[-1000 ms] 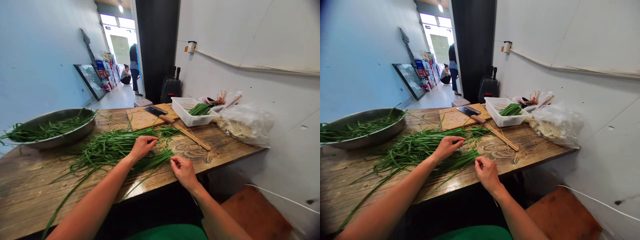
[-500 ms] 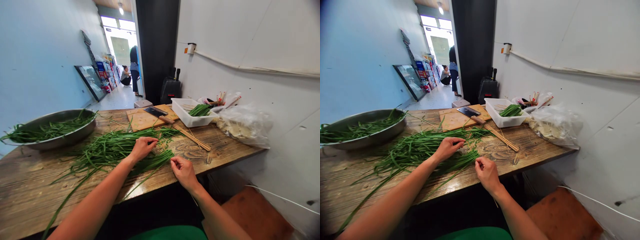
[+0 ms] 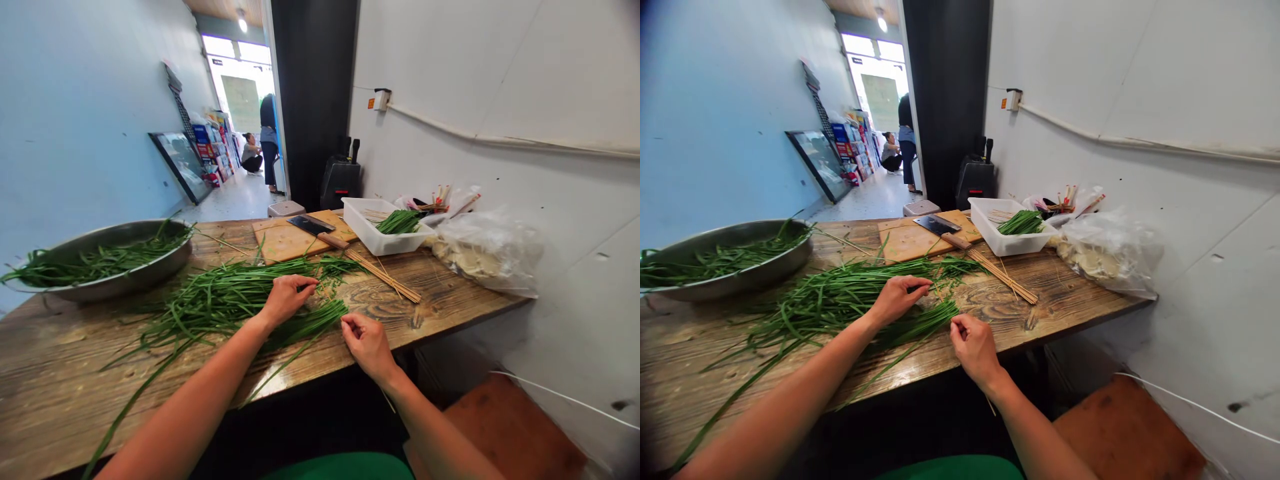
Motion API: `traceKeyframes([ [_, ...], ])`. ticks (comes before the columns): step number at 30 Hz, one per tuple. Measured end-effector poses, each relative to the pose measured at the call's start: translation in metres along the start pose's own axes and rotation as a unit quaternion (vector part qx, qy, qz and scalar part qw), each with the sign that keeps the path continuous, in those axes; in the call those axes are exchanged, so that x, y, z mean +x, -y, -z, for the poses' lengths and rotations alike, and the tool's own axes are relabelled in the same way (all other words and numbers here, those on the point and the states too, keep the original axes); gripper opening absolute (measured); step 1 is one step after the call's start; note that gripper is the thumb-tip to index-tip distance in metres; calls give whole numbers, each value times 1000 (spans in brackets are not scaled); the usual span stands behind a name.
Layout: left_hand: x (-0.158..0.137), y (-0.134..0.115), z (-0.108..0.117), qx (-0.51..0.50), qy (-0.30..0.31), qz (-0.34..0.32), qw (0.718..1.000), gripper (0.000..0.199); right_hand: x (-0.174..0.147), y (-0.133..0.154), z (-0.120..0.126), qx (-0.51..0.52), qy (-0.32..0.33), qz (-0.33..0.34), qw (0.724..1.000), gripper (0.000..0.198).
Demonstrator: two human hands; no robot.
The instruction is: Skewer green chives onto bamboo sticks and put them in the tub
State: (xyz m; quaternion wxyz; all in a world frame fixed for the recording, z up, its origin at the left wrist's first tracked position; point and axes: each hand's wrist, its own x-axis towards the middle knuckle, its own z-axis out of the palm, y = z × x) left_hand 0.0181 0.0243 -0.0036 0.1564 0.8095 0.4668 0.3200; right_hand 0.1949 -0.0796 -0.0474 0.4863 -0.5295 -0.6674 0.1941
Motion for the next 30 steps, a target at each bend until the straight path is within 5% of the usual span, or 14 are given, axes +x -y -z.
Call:
traceKeyframes([
  [12,0,-4,3,-25,-15,78,997,26,-1,-2,-1,-1,-1,3,1000,18],
  [30,-2,1,1,-10,-1,38,999,28,-1,0,0,-2,-1,9,1000,18],
])
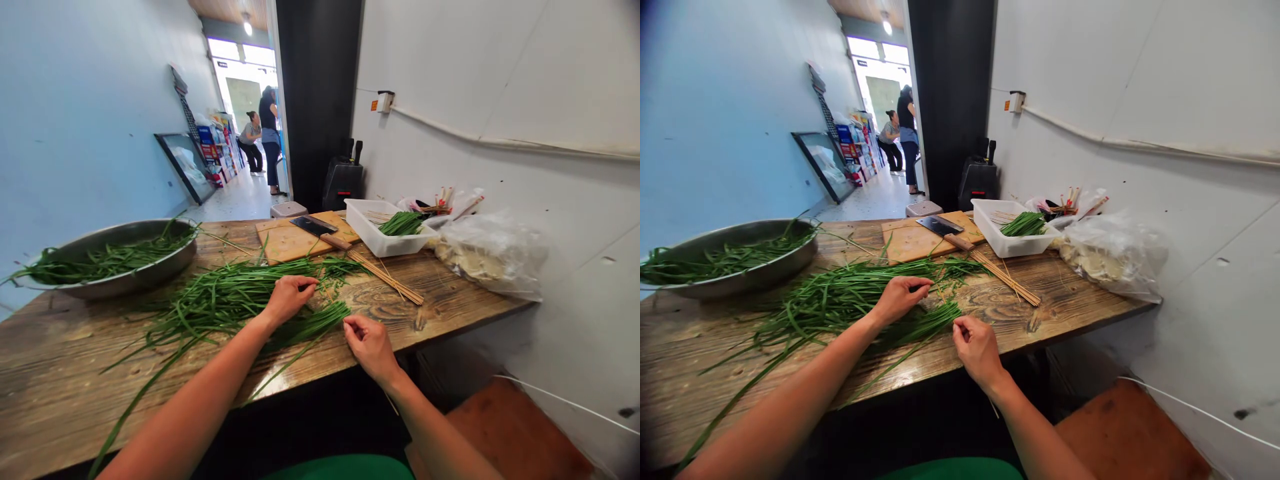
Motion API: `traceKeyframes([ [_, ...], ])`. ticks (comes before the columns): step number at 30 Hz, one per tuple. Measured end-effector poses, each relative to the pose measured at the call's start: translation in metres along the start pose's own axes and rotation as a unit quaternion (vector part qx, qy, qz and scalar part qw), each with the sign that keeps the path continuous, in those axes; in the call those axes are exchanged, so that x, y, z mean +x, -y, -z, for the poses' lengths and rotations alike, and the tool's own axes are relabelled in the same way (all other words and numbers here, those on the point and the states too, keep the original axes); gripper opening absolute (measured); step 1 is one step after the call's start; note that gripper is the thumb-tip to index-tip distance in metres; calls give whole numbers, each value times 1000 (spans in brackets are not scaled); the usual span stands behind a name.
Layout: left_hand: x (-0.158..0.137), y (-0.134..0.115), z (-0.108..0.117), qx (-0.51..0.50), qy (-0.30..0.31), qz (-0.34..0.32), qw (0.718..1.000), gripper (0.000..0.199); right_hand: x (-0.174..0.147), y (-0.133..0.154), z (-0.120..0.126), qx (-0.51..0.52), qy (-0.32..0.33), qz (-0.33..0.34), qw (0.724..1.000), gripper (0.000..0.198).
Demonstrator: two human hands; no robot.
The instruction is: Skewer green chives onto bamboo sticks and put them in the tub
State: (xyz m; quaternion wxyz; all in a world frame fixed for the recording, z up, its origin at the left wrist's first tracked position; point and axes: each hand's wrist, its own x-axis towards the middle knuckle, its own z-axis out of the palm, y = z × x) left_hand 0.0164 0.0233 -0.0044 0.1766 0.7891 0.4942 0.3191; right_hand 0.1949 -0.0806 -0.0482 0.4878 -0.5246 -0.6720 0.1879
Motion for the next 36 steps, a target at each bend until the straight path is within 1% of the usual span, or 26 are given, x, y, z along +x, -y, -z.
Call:
traceKeyframes([
  [10,1,0,1,-8,18,-21,1000,27,0,0,-1,-1,-8,1,1000,18],
  [12,-1,-3,2,-15,34,-27,999,27,0,-1,-1,0,-10,-1,1000,18],
  [14,-5,-9,3,-32,91,-50,994,27,0,-1,-1,-2,-11,-4,1000,18],
  [17,-8,-16,9,-45,205,-120,970,26,0,-1,0,-7,-12,-8,1000,18],
  [18,-8,-17,11,-43,220,-140,964,25,0,0,0,-8,-12,-9,1000,18],
  [19,-7,-16,13,-37,208,-149,966,25,0,0,0,-9,-13,-10,1000,18],
  [20,-6,-15,15,-24,173,-144,974,25,0,0,0,-10,-15,-10,1000,18],
  [22,-3,-8,17,26,70,-107,992,24,0,1,0,-12,-18,-10,1000,18],
  [23,-1,-4,17,61,27,-87,994,23,0,1,0,-14,-20,-9,1000,18],
  [24,0,0,16,98,0,-74,993,22,0,2,0,-15,-21,-8,1000,18],
  [26,1,6,13,161,-3,-75,984,20,0,2,0,-13,-21,-7,1000,18],
  [29,0,10,7,212,10,-92,973,18,0,2,0,-11,-17,-4,1000,18],
  [32,-1,8,0,223,-3,-100,970,18,-1,2,0,-14,-14,-4,1000,18],
  [36,-1,0,-4,203,-22,-108,973,21,-1,1,0,-13,-9,-6,1000,18],
])
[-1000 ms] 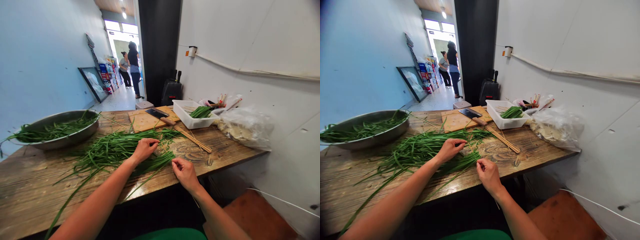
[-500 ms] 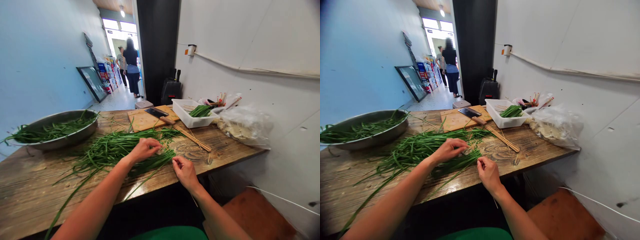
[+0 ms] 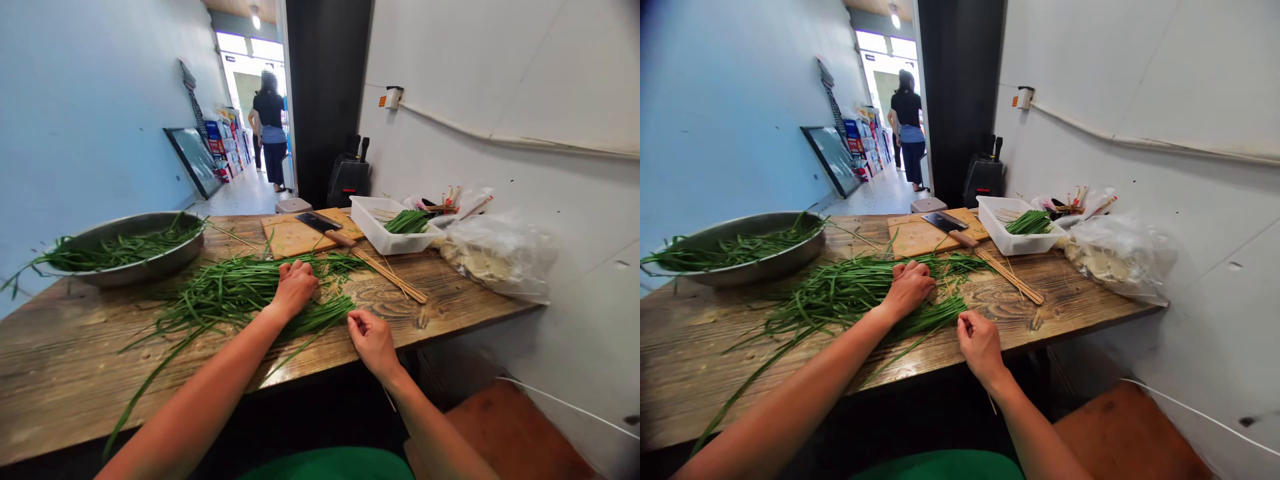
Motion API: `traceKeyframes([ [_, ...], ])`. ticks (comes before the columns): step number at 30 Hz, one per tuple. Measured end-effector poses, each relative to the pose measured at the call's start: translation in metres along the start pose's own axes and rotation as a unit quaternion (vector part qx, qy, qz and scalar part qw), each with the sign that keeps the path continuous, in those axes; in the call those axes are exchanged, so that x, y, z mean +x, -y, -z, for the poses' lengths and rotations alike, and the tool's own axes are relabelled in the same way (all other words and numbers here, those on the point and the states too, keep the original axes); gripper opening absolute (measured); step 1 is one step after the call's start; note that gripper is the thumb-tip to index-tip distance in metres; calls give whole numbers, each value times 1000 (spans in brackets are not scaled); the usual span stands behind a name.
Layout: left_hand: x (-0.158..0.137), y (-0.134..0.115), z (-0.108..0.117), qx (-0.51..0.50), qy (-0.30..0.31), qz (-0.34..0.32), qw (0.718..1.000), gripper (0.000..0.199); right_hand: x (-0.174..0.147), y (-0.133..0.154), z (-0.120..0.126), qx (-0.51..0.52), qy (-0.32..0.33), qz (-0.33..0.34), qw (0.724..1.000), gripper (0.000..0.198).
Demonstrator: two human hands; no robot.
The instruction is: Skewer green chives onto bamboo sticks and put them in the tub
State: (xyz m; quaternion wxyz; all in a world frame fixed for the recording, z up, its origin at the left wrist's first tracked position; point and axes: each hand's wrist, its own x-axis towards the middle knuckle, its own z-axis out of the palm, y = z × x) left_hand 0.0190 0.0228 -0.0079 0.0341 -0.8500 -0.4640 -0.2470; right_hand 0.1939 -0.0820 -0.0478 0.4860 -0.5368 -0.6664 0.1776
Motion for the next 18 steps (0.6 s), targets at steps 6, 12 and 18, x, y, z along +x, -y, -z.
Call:
traceKeyframes([
  [6,4,-5,3,-174,-1,71,982,22,0,0,0,2,0,-3,1000,18],
  [12,5,0,2,-300,56,84,949,25,0,-1,0,5,-4,-2,1000,18],
  [18,6,2,1,-243,14,86,966,24,0,-1,1,9,2,-4,1000,17],
])
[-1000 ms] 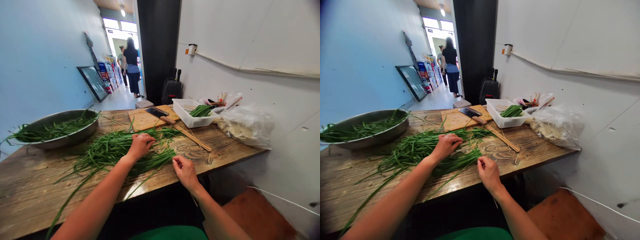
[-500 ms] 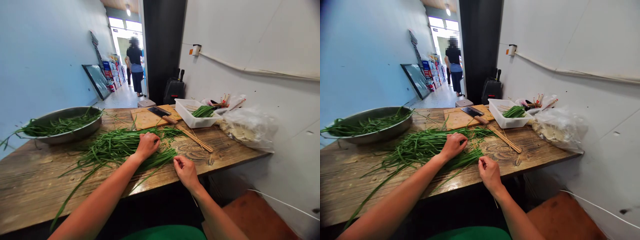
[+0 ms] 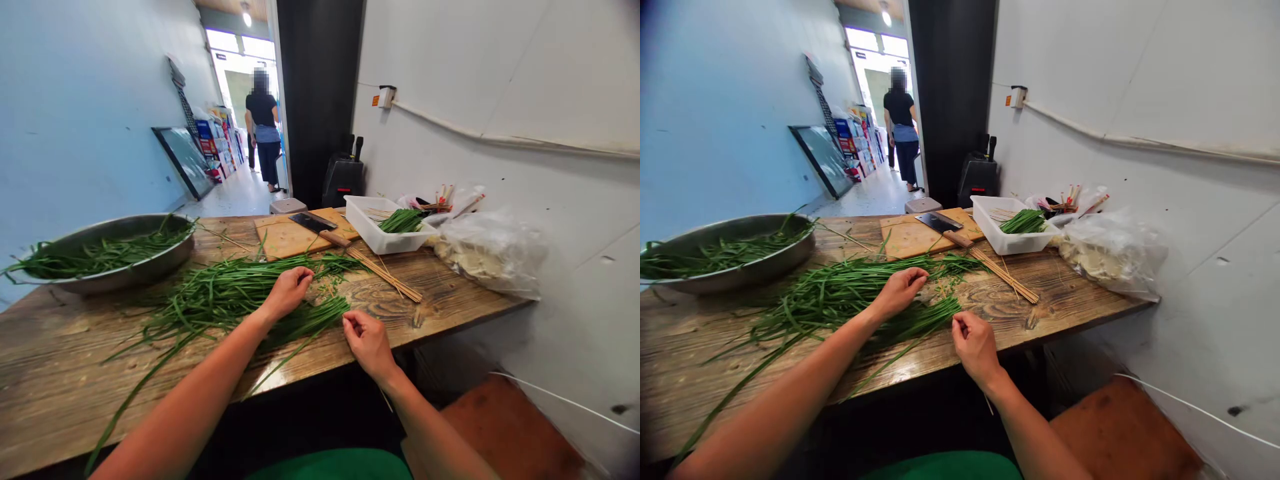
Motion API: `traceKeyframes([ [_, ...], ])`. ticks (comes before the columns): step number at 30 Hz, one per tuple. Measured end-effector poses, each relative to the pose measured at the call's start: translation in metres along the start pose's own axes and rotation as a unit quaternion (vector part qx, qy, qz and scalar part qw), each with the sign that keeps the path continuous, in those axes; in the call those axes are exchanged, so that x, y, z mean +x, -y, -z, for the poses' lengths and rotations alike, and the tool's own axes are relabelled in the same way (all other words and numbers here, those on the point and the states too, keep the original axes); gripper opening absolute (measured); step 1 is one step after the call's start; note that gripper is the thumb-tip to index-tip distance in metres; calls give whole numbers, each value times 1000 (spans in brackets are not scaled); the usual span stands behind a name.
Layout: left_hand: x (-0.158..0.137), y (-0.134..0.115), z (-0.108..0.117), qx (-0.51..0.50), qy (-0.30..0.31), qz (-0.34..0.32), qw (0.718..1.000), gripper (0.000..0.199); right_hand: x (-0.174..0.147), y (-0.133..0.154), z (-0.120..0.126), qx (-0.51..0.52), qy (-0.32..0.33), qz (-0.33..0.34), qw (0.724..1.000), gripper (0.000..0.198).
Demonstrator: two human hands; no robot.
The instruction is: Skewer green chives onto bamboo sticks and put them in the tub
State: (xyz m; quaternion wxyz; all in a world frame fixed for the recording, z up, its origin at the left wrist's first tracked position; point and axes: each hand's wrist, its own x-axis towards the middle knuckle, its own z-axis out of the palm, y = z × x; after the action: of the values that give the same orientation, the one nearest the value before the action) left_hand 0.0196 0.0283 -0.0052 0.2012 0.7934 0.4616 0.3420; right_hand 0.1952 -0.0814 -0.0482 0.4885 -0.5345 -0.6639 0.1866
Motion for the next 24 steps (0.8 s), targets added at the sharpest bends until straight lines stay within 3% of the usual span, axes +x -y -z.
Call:
traceKeyframes([
  [6,-2,-2,3,-6,22,-12,1000,29,0,1,0,2,5,-2,1000,17],
  [11,-1,-2,4,-3,3,-13,1000,40,0,0,-1,3,1,1,1000,17],
  [16,-1,-4,5,-38,58,-20,997,38,0,0,0,4,1,1,1000,17],
  [24,-1,-2,8,-49,29,1,998,40,-1,0,-1,6,-5,-4,1000,16],
])
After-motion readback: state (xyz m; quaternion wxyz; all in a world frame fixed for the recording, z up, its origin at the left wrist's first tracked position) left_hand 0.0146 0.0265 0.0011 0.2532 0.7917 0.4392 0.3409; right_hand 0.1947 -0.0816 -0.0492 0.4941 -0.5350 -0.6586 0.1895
